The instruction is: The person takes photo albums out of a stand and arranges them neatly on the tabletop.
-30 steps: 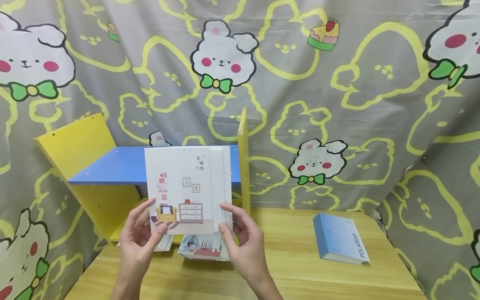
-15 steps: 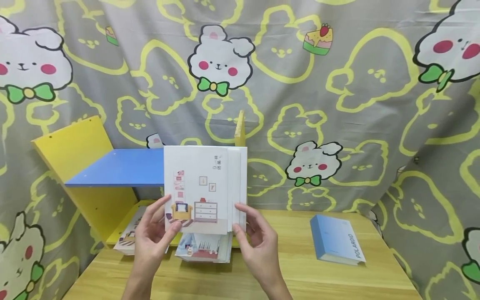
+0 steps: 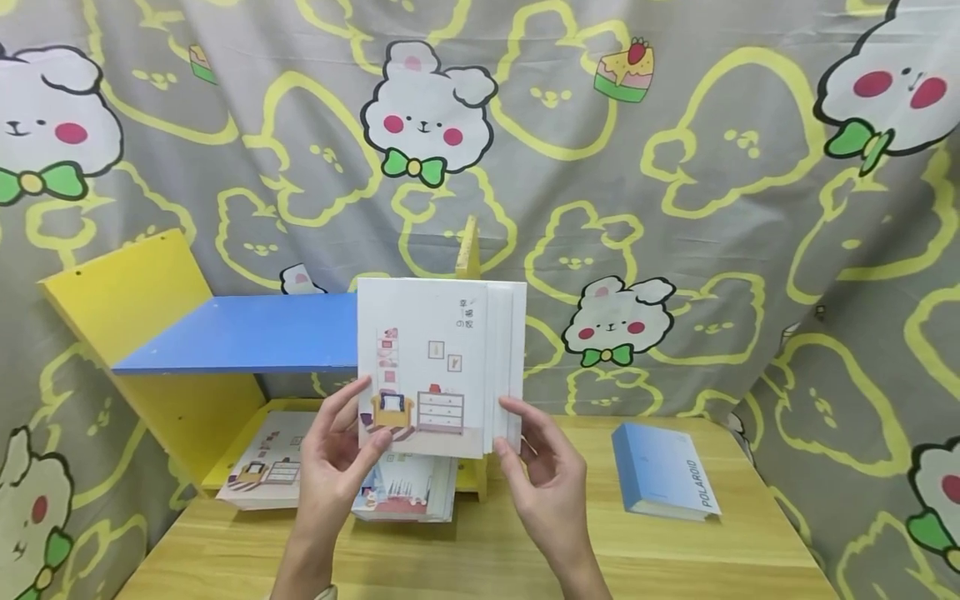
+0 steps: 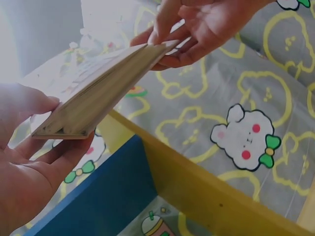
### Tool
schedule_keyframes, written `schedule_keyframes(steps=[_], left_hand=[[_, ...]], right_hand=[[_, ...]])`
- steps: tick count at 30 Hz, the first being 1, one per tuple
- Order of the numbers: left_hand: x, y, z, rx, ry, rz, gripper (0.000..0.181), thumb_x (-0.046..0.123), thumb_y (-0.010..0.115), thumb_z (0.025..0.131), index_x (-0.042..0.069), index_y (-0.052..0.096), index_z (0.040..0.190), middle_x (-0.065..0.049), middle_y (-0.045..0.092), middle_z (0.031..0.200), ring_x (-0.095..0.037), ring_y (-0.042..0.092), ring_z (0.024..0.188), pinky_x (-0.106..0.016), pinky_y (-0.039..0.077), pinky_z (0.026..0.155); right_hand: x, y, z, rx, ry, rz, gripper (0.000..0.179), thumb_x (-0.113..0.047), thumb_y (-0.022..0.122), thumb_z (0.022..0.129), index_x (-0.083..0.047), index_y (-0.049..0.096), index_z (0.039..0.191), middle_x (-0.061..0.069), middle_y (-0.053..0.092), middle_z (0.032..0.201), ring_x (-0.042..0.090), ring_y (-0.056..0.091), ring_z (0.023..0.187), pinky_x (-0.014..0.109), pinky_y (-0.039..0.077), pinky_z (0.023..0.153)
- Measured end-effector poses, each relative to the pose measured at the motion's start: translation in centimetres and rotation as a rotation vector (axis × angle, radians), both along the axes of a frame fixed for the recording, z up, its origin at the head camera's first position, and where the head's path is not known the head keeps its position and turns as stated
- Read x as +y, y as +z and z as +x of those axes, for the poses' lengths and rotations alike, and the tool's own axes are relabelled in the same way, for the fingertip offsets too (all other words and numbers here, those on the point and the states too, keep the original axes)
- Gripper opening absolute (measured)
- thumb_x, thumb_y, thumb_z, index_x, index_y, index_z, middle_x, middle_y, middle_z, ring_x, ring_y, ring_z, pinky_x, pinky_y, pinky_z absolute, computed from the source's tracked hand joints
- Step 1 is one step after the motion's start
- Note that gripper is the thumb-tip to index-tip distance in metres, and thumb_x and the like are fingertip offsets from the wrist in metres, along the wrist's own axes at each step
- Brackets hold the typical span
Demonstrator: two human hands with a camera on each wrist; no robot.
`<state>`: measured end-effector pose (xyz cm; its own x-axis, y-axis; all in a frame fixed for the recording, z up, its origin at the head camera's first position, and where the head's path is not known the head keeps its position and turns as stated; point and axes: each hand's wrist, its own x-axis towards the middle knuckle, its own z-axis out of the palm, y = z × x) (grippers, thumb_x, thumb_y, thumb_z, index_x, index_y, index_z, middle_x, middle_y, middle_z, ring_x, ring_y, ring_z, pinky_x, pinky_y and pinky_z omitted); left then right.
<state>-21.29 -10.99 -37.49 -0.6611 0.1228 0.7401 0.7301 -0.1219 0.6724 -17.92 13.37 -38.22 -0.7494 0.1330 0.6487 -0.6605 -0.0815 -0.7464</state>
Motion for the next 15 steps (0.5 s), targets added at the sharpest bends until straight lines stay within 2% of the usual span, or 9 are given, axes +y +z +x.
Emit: schedule_keyframes(steps=[4, 7, 15], left_hand=[[0.8, -0.2, -0.3, -0.030, -0.010, 0.007, 0.063, -0.016, 0.060, 0.094, 0.002, 0.042, 0.152, -0.018, 0.059, 0.140, -0.023, 0.070, 0.100, -0.021, 0.050, 0.052], [1.4, -0.3, -0.5, -0.027, -0.024, 0.017, 0.063, -0.017, 0.059, 0.094, 0.001, 0.042, 0.152, -0.020, 0.059, 0.141, -0.024, 0.070, 0.103, -0.021, 0.053, 0.057], [3.0, -0.5, -1.3, -0.012, -0.044, 0.058, 0.063, -0.017, 0.060, 0.093, 0.000, 0.043, 0.151, -0.021, 0.060, 0.140, -0.025, 0.069, 0.104, -0.031, 0.063, 0.078]], right_hand=[[0.7, -0.1, -0.2, 0.033, 0.005, -0.013, 0.049, 0.025, 0.063, 0.087, 0.012, 0.057, 0.133, 0.021, 0.062, 0.131, 0.028, 0.064, 0.118, 0.031, 0.057, 0.095], [1.2, -0.1, -0.3, 0.036, 0.007, -0.019, 0.049, 0.026, 0.062, 0.086, 0.014, 0.056, 0.133, 0.020, 0.062, 0.131, 0.028, 0.064, 0.119, 0.032, 0.056, 0.096], [2.6, 0.2, -0.5, 0.009, 0.000, -0.022, 0.048, 0.026, 0.062, 0.087, 0.014, 0.056, 0.133, 0.021, 0.061, 0.133, 0.029, 0.063, 0.120, 0.034, 0.055, 0.099]])
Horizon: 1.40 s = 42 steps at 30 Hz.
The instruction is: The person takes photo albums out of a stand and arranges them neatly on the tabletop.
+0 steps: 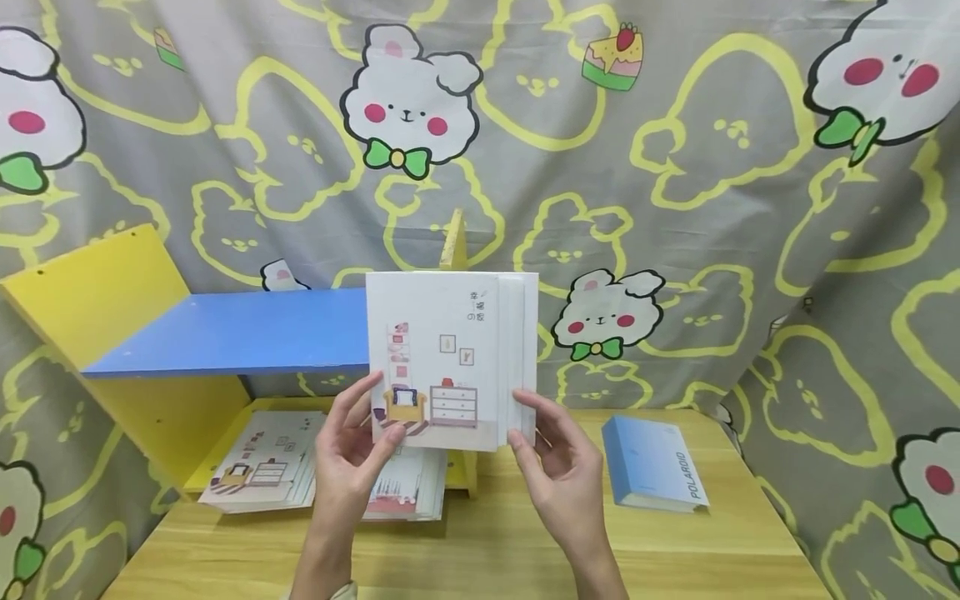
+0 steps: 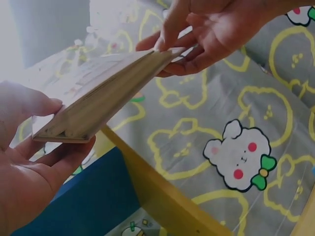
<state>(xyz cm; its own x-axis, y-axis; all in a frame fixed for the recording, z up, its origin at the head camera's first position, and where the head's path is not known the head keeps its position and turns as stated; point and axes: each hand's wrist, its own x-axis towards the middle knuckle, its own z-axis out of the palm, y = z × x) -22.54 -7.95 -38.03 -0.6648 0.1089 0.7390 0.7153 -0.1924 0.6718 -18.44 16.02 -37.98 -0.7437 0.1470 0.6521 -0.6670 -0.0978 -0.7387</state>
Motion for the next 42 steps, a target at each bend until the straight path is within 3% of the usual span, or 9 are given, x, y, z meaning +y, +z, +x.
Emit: schedule_keyframes(steps=[3, 11, 30, 33, 36, 42], left_hand=[[0.5, 0.0, -0.1, -0.001, -0.011, 0.015, 0.062, -0.017, 0.060, 0.093, -0.001, 0.043, 0.150, -0.021, 0.060, 0.139, -0.025, 0.069, 0.106, -0.034, 0.062, 0.082], [1.7, -0.3, -0.3, 0.022, -0.042, 0.029, 0.061, -0.016, 0.060, 0.094, -0.003, 0.042, 0.150, -0.025, 0.059, 0.138, -0.026, 0.069, 0.107, -0.033, 0.063, 0.078], [3.7, -0.4, -0.8, 0.058, -0.079, 0.038, 0.061, -0.018, 0.059, 0.093, -0.003, 0.042, 0.149, -0.027, 0.059, 0.137, -0.023, 0.069, 0.103, -0.019, 0.052, 0.050], [3.9, -0.5, -1.0, 0.073, -0.112, 0.047, 0.060, -0.019, 0.056, 0.093, -0.005, 0.041, 0.149, -0.028, 0.057, 0.138, -0.024, 0.068, 0.105, -0.019, 0.055, 0.056], [4.0, -0.6, -1.1, 0.085, -0.141, 0.055, 0.061, -0.021, 0.053, 0.093, -0.006, 0.040, 0.150, -0.029, 0.056, 0.140, -0.027, 0.067, 0.110, -0.024, 0.061, 0.072], [4.2, -1.0, -1.3, 0.090, -0.167, 0.065, 0.061, -0.022, 0.051, 0.092, -0.007, 0.038, 0.151, -0.031, 0.052, 0.143, -0.030, 0.065, 0.117, -0.036, 0.061, 0.089]], right_hand=[[0.4, 0.2, 0.0, -0.012, 0.001, -0.001, 0.048, 0.025, 0.062, 0.087, 0.014, 0.055, 0.134, 0.021, 0.061, 0.133, 0.029, 0.063, 0.120, 0.035, 0.055, 0.099], [1.6, 0.2, 0.2, -0.027, -0.005, -0.003, 0.049, 0.027, 0.060, 0.087, 0.017, 0.053, 0.134, 0.022, 0.061, 0.135, 0.030, 0.061, 0.125, 0.036, 0.054, 0.100], [3.6, 0.5, 0.5, -0.047, -0.028, 0.012, 0.051, 0.027, 0.059, 0.087, 0.017, 0.051, 0.136, 0.020, 0.060, 0.140, 0.030, 0.057, 0.132, 0.038, 0.052, 0.103], [3.8, 0.5, 0.5, -0.060, -0.038, 0.022, 0.051, 0.026, 0.059, 0.088, 0.016, 0.050, 0.137, 0.019, 0.059, 0.142, 0.029, 0.056, 0.133, 0.037, 0.052, 0.103], [4.1, 0.4, 0.5, -0.064, -0.041, 0.025, 0.050, 0.026, 0.059, 0.089, 0.017, 0.050, 0.137, 0.019, 0.059, 0.141, 0.029, 0.057, 0.133, 0.037, 0.052, 0.102], [4.4, 0.4, 0.4, -0.057, -0.033, 0.019, 0.050, 0.027, 0.058, 0.088, 0.018, 0.050, 0.136, 0.020, 0.060, 0.140, 0.030, 0.057, 0.132, 0.037, 0.053, 0.101]])
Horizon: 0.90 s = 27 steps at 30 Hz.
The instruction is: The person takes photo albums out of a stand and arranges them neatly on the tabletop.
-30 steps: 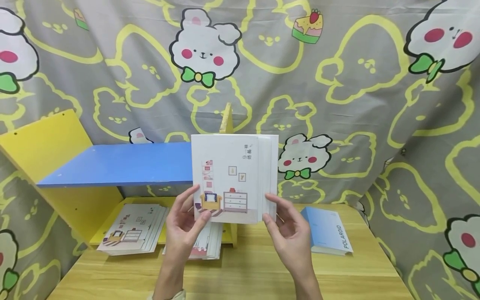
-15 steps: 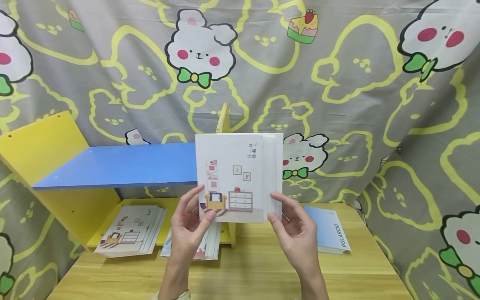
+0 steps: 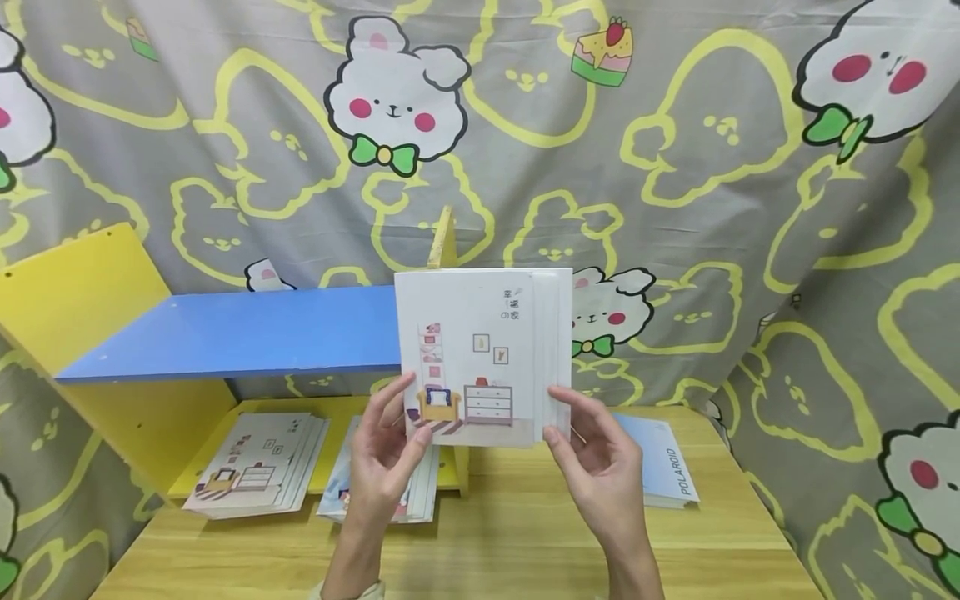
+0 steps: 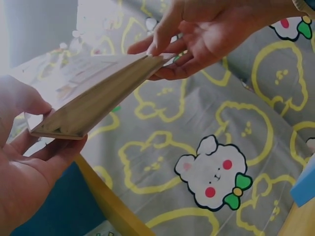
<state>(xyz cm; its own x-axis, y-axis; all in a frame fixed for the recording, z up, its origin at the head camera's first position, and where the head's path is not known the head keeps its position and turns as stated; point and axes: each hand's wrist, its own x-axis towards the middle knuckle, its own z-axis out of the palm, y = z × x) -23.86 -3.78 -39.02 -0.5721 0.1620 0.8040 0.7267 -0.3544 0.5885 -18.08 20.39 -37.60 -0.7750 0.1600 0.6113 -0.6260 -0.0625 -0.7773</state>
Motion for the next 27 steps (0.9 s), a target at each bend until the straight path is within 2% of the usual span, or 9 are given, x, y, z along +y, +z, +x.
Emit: schedule_keyframes(steps=[8, 18, 23, 27], left_hand=[[0.1, -0.3, 0.1, -0.005, 0.006, 0.033, 0.061, -0.023, 0.053, 0.091, -0.009, 0.040, 0.149, -0.030, 0.049, 0.147, -0.034, 0.063, 0.121, -0.040, 0.059, 0.093], [1.2, -0.4, 0.2, -0.011, 0.021, 0.053, 0.061, -0.023, 0.054, 0.091, -0.009, 0.041, 0.149, -0.028, 0.051, 0.145, -0.034, 0.065, 0.118, -0.041, 0.060, 0.089], [1.4, -0.5, 0.3, 0.002, 0.013, 0.053, 0.060, -0.023, 0.053, 0.092, -0.009, 0.039, 0.149, -0.027, 0.047, 0.147, -0.034, 0.066, 0.118, -0.040, 0.061, 0.084], [1.5, -0.6, 0.3, -0.004, 0.004, 0.054, 0.060, -0.023, 0.052, 0.092, -0.010, 0.039, 0.149, -0.026, 0.047, 0.146, -0.033, 0.066, 0.119, -0.041, 0.061, 0.083]], right_hand=[[0.3, -0.1, -0.1, 0.047, 0.013, -0.006, 0.048, 0.030, 0.057, 0.086, 0.021, 0.051, 0.133, 0.021, 0.062, 0.137, 0.030, 0.059, 0.130, 0.036, 0.053, 0.101], [1.2, 0.1, -0.1, 0.129, 0.024, -0.020, 0.048, 0.032, 0.056, 0.084, 0.022, 0.051, 0.131, 0.024, 0.063, 0.133, 0.028, 0.061, 0.127, 0.033, 0.055, 0.099], [1.5, 0.1, -0.2, 0.180, 0.059, -0.020, 0.048, 0.032, 0.055, 0.085, 0.023, 0.050, 0.131, 0.027, 0.063, 0.132, 0.028, 0.063, 0.124, 0.032, 0.056, 0.096], [1.7, -0.1, -0.3, 0.177, 0.062, -0.008, 0.048, 0.031, 0.056, 0.086, 0.022, 0.050, 0.132, 0.026, 0.063, 0.133, 0.028, 0.064, 0.123, 0.031, 0.057, 0.095]])
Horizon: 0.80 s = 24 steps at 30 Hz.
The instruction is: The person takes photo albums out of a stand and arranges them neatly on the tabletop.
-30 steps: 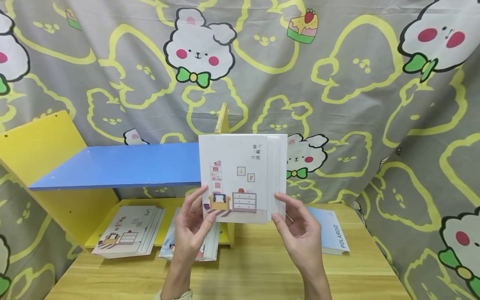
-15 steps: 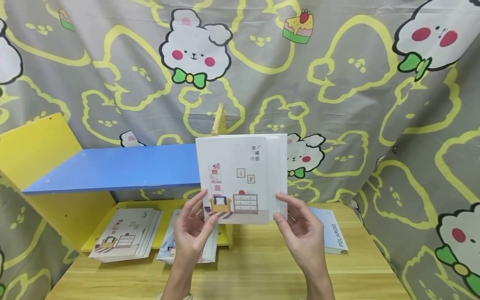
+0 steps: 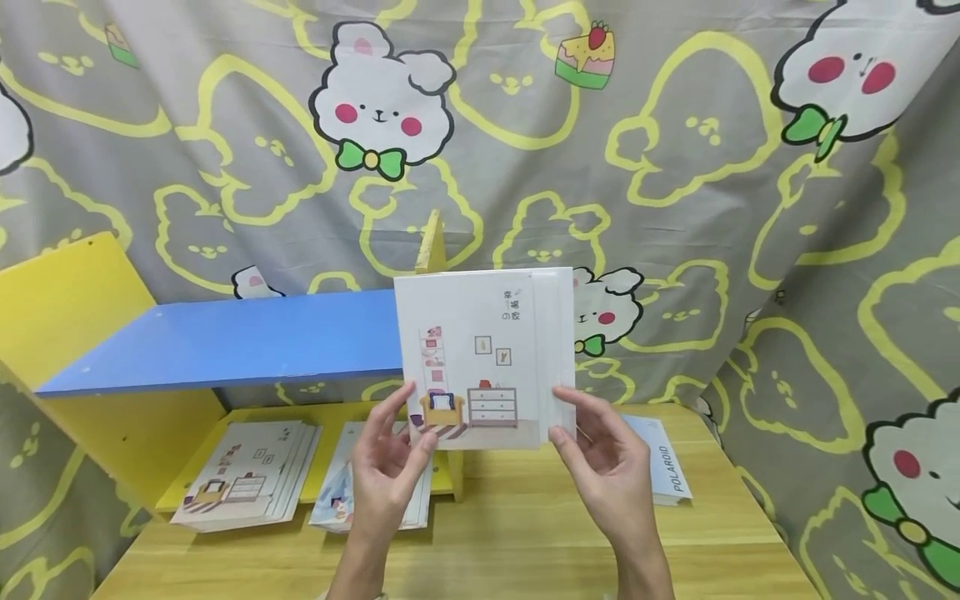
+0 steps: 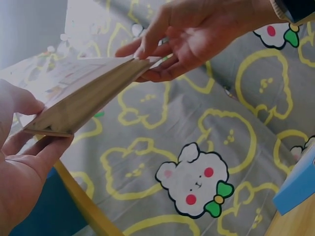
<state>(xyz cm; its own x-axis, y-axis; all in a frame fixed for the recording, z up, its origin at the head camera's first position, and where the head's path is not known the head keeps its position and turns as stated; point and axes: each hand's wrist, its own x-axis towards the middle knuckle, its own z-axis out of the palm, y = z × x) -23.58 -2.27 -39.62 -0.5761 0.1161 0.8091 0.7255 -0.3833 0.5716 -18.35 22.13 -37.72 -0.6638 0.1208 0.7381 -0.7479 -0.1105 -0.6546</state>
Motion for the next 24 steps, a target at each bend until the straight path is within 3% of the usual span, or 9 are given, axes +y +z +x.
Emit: schedule_keyframes(steps=[13, 24], left_hand=[[0.48, -0.27, -0.01, -0.011, -0.008, -0.001, 0.059, -0.022, 0.053, 0.093, -0.010, 0.040, 0.149, -0.029, 0.048, 0.144, -0.034, 0.066, 0.117, -0.045, 0.059, 0.090], [0.69, -0.37, -0.14, 0.002, -0.007, -0.003, 0.059, -0.023, 0.054, 0.092, -0.010, 0.042, 0.148, -0.031, 0.047, 0.145, -0.034, 0.066, 0.117, -0.045, 0.058, 0.090]], right_hand=[[0.52, -0.09, 0.13, -0.051, -0.025, 0.018, 0.048, 0.029, 0.058, 0.087, 0.020, 0.051, 0.133, 0.020, 0.064, 0.134, 0.026, 0.065, 0.122, 0.030, 0.058, 0.092], [0.93, -0.30, -0.18, -0.008, -0.003, 0.016, 0.048, 0.031, 0.056, 0.086, 0.022, 0.050, 0.133, 0.024, 0.063, 0.135, 0.026, 0.064, 0.123, 0.031, 0.057, 0.094]])
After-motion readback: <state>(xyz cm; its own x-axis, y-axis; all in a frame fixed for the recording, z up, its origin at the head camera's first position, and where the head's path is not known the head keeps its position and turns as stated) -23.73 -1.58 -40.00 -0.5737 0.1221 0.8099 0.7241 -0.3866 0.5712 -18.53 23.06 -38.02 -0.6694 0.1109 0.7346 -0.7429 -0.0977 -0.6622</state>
